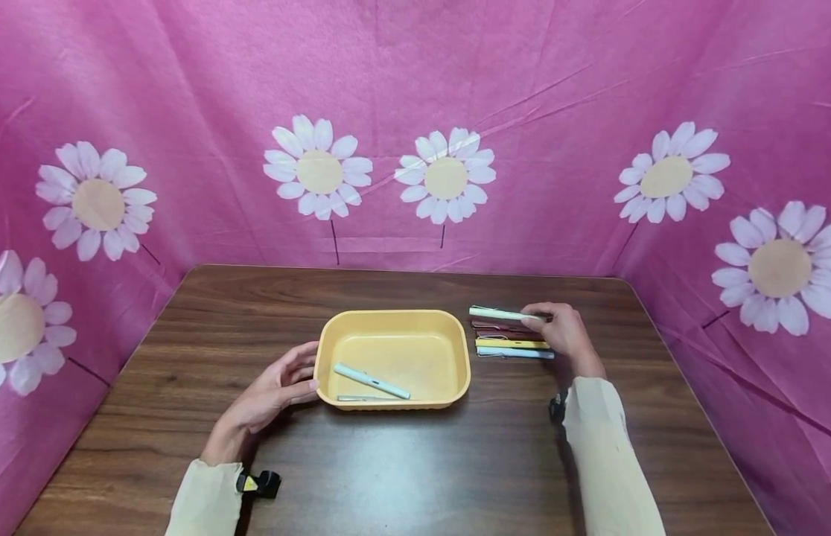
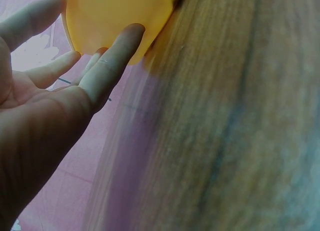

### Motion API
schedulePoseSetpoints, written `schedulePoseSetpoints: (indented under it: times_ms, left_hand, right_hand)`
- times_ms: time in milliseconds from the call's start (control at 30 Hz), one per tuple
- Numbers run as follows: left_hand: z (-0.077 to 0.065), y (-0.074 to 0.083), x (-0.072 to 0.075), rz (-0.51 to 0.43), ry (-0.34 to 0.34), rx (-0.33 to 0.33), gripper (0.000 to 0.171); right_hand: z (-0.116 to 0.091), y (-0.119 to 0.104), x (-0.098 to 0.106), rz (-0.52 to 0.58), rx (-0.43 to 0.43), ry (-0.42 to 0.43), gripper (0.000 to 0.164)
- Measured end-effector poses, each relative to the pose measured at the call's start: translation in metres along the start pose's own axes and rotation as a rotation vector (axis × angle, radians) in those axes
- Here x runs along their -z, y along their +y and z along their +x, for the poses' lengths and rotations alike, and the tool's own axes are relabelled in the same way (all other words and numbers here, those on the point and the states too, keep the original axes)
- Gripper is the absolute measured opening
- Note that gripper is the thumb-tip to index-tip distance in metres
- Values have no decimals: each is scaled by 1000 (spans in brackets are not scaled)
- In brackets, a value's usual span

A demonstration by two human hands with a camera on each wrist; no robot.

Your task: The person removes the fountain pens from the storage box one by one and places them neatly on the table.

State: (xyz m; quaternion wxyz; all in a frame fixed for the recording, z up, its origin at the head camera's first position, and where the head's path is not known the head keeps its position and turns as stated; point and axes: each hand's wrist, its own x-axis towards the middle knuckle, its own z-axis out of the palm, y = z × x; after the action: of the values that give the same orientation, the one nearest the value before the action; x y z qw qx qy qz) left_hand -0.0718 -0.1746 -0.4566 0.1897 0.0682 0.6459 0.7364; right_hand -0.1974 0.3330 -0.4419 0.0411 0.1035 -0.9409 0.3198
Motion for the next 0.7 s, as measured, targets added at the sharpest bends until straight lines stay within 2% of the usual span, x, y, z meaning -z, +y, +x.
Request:
schedulePoseSetpoints:
  times_ms: [233, 700]
  left_hand:
    - [-1, -1, 1, -3, -7, -17, 71]
    - [0, 0, 1, 0, 11, 14, 70]
  right_hand:
    - [6, 4, -1, -12, -31, -65, 20]
    - [14, 14, -9, -10, -83, -157, 22]
